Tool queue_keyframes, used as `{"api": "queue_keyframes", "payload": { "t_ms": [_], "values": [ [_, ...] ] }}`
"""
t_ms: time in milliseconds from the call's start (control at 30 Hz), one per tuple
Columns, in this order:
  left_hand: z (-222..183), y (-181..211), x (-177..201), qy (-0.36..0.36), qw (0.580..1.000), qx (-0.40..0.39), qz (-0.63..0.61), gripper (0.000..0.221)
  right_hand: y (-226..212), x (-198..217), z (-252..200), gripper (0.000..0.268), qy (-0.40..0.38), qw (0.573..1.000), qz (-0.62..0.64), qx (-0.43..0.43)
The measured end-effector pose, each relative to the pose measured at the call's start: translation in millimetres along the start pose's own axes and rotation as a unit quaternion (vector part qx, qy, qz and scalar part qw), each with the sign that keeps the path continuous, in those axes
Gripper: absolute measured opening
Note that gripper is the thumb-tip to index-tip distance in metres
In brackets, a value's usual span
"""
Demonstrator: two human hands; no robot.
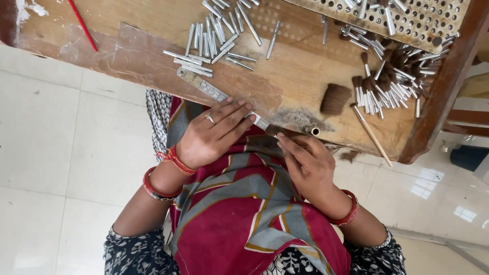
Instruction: The recorder is assembling small metal-handled brushes by inserting bundles of bristles into metal tubes.
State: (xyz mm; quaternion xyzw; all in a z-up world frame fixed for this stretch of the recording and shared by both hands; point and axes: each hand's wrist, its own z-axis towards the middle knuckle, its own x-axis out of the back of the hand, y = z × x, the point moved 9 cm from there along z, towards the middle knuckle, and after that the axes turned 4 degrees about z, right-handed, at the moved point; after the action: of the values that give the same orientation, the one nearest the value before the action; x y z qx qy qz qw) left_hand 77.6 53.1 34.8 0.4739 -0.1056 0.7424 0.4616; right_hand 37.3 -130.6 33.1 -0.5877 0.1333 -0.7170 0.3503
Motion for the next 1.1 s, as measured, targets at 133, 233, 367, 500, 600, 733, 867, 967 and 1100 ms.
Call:
{"api": "queue_keyframes", "payload": {
  "t_ms": [133, 233, 367, 500, 600, 733, 867, 967, 1100],
  "values": [
    [-0.3, -1.6, 0.8, 0.005, 1.0, -0.001, -0.014, 0.036, -1.6, -5.3, 5.1, 0.035, -0.009, 1.0, 0.012, 0.008],
    [-0.9, -1.6, 0.2, 0.0, 1.0, -0.002, -0.012, 0.038, -1.8, -9.1, 5.5, 0.036, -0.011, 1.0, 0.014, 0.01],
    [-0.2, -0.9, -0.6, -0.007, 1.0, -0.008, -0.014, 0.04, -4.4, -12.1, 7.7, 0.036, -0.011, 1.0, 0.001, 0.015],
    [0.1, -1.2, 0.3, -0.002, 1.0, -0.005, -0.017, 0.04, -7.9, -14.0, 10.5, 0.035, -0.013, 1.0, -0.003, 0.019],
    [0.9, -1.4, 0.5, -0.003, 1.0, -0.007, -0.02, 0.041, -10.2, -14.2, 11.7, 0.036, -0.015, 1.0, -0.003, 0.027],
    [5.8, 4.7, 6.0, 0.011, 0.999, -0.021, -0.03, 0.037, -12.7, -3.8, 11.7, 0.036, -0.013, 1.0, -0.004, 0.016],
    [24.9, 8.8, 9.2, 0.045, 0.997, 0.001, -0.055, 0.034, -14.5, 39.7, 12.9, 0.035, 0.056, 0.997, -0.029, 0.039],
    [40.1, 9.6, 2.5, 0.056, 0.993, 0.031, -0.096, 0.032, 18.7, 74.3, 15.3, 0.03, 0.108, 0.989, -0.099, -0.022],
    [85.6, 1.0, -19.3, 0.043, 0.963, 0.113, -0.239, 0.022, 79.9, 106.8, 19.9, 0.022, 0.137, 0.964, -0.197, -0.111]
  ]
}}
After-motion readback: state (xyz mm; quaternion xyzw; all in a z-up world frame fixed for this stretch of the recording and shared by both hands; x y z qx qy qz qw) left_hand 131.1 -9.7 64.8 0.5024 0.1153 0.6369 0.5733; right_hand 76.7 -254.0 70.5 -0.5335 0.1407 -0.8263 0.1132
